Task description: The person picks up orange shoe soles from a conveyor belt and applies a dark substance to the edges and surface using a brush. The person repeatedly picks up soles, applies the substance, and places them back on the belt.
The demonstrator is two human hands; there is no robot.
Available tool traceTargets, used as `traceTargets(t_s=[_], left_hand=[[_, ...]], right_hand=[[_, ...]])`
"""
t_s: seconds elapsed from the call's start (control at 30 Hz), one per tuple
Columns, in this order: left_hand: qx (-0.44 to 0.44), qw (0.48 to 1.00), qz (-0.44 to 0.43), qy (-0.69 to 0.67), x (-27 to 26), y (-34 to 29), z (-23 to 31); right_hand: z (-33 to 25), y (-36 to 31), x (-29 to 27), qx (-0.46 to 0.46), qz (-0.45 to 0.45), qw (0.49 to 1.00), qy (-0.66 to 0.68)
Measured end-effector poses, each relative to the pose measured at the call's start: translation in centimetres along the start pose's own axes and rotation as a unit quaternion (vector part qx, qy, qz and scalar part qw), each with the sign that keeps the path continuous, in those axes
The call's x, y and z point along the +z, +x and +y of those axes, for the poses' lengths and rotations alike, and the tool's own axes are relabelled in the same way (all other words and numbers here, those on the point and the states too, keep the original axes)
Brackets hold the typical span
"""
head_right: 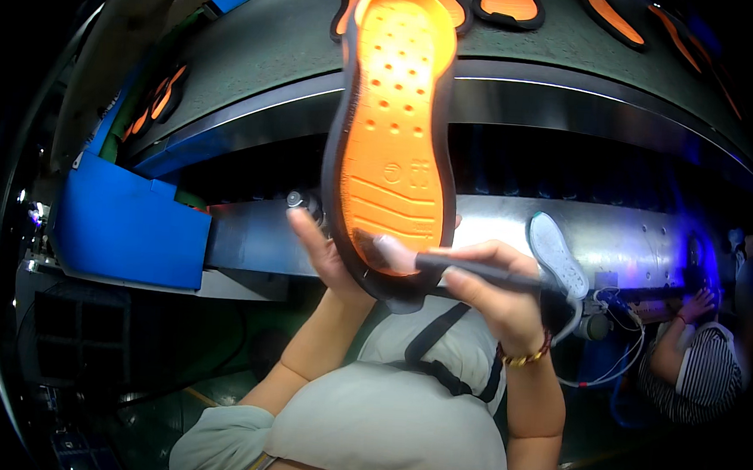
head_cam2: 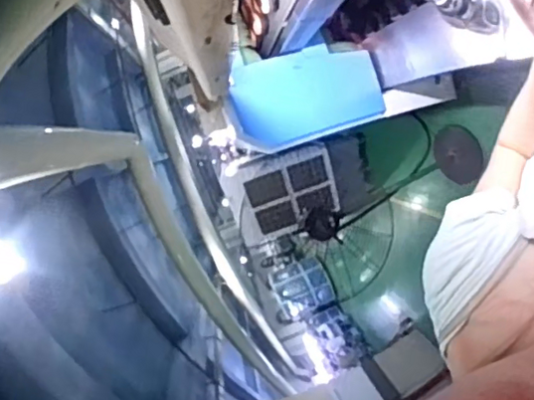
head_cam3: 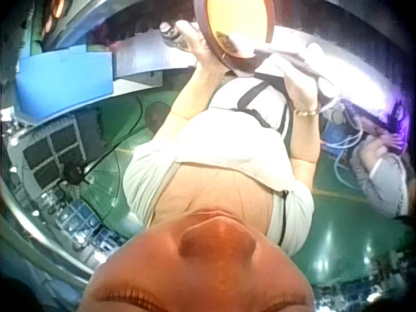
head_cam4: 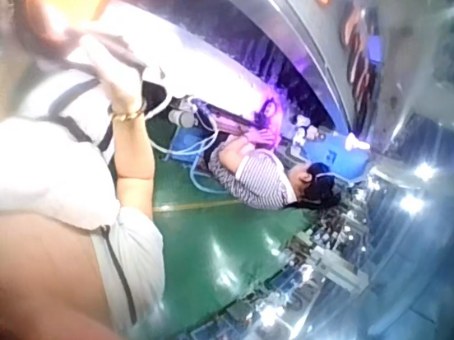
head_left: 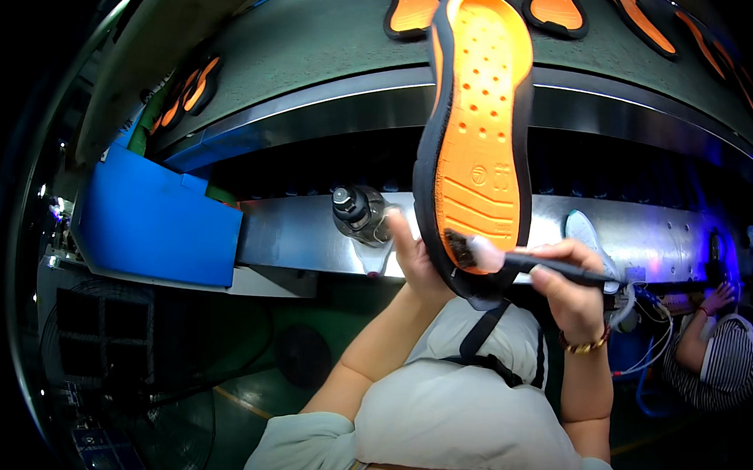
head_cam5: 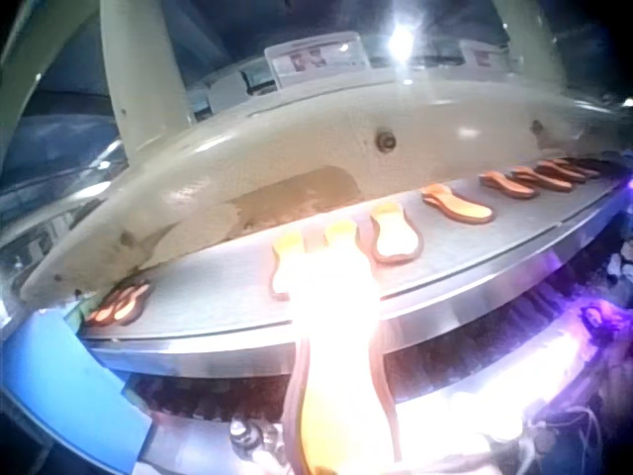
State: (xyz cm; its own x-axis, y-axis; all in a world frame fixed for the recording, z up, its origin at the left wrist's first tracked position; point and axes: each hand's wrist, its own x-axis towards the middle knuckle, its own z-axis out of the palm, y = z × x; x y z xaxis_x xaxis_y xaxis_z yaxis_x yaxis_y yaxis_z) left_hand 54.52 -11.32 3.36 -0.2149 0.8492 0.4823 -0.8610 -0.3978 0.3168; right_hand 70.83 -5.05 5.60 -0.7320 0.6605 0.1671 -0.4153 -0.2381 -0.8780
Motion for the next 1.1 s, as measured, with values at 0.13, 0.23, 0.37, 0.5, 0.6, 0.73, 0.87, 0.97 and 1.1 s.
traceTargets(t_s=[0.13, 0.23, 0.37, 0.5, 0.6, 0.73, 0.87, 0.97, 1.1], left_hand=[[-0.010, 0.996, 0.092, -0.018, -0.7, 0.2, 1.0], [0.003, 0.990, 0.138, -0.006, -0.4, 0.6, 1.1], [0.013, 0.984, 0.171, 0.041, -1.3, 0.7, 2.0], [-0.037, 0.989, 0.141, 0.017, -1.2, 0.5, 1.9], [-0.029, 0.992, 0.126, 0.009, -1.7, -0.1, 1.7], [0.019, 0.993, 0.117, 0.005, -2.2, 1.0, 2.7], [0.054, 0.989, 0.118, 0.064, -1.6, 1.8, 3.1], [0.042, 0.994, 0.078, 0.070, -2.2, 2.2, 3.5], [0.032, 0.981, 0.170, 0.088, -1.6, 2.9, 3.7]], right_hand=[[-0.4, -0.2, -0.2, -0.111, -0.077, 0.975, -0.176], [0.3, 0.6, -0.4, -0.135, -0.005, 0.963, -0.233], [-0.1, 0.4, 0.7, -0.171, -0.115, 0.938, -0.278], [0.9, 1.0, 0.3, -0.138, -0.037, 0.978, -0.149], [1.5, 0.3, 1.6, -0.115, -0.032, 0.982, -0.143], [1.4, -0.1, 2.3, -0.131, -0.059, 0.970, -0.197], [0.3, 1.6, 0.1, -0.131, -0.028, 0.956, -0.263], [-1.2, 2.4, 0.1, -0.152, -0.186, 0.917, -0.319], [-1.0, 3.1, 0.5, -0.141, -0.119, 0.944, -0.275]])
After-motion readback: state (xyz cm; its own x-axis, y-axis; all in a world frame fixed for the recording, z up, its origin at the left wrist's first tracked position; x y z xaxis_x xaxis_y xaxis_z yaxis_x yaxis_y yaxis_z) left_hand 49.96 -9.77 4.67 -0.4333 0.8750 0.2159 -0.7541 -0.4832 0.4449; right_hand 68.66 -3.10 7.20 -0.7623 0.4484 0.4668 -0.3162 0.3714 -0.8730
